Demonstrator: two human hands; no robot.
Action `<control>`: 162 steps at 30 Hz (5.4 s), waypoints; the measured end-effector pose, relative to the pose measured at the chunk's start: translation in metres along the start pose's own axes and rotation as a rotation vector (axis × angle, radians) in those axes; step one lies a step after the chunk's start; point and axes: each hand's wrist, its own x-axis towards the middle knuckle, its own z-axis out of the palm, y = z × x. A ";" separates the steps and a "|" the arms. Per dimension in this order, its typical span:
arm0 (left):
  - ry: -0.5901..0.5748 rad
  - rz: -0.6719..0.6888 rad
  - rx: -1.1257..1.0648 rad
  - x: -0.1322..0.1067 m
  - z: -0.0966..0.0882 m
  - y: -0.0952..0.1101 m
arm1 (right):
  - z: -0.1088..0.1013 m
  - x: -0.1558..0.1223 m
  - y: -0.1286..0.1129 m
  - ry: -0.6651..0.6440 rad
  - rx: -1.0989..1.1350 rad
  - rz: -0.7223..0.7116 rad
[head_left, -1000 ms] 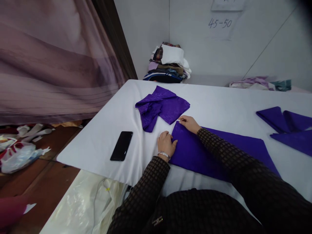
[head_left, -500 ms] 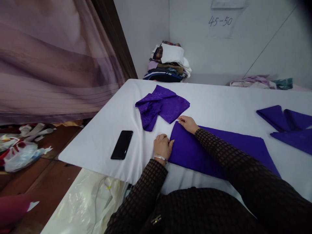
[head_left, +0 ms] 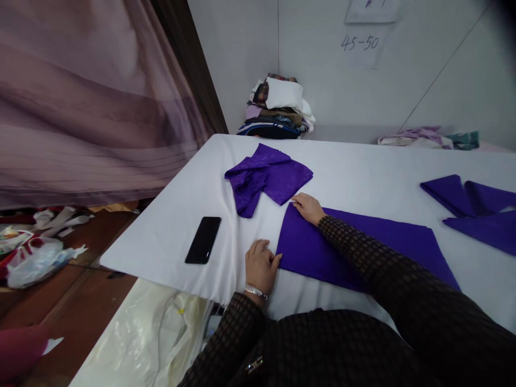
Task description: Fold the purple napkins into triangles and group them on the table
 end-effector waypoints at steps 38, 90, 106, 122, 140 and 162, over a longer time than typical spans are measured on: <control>-0.281 0.240 0.347 0.116 0.050 0.043 | -0.149 -0.282 0.081 0.048 -0.437 0.699; -0.184 0.062 0.451 0.032 0.031 0.044 | -0.121 -0.353 0.060 0.070 -0.491 0.773; -0.237 0.342 0.359 0.036 0.061 0.106 | -0.092 -0.250 -0.017 0.011 -0.291 0.361; -0.227 0.106 0.449 0.052 0.024 0.016 | -0.133 -0.368 0.066 -0.013 -0.495 0.737; -0.332 0.470 0.317 0.106 0.097 0.117 | -0.105 -0.191 0.095 -0.126 -0.277 0.427; -0.270 0.221 0.452 0.177 0.046 0.070 | -0.179 -0.226 0.175 -0.210 -0.400 0.521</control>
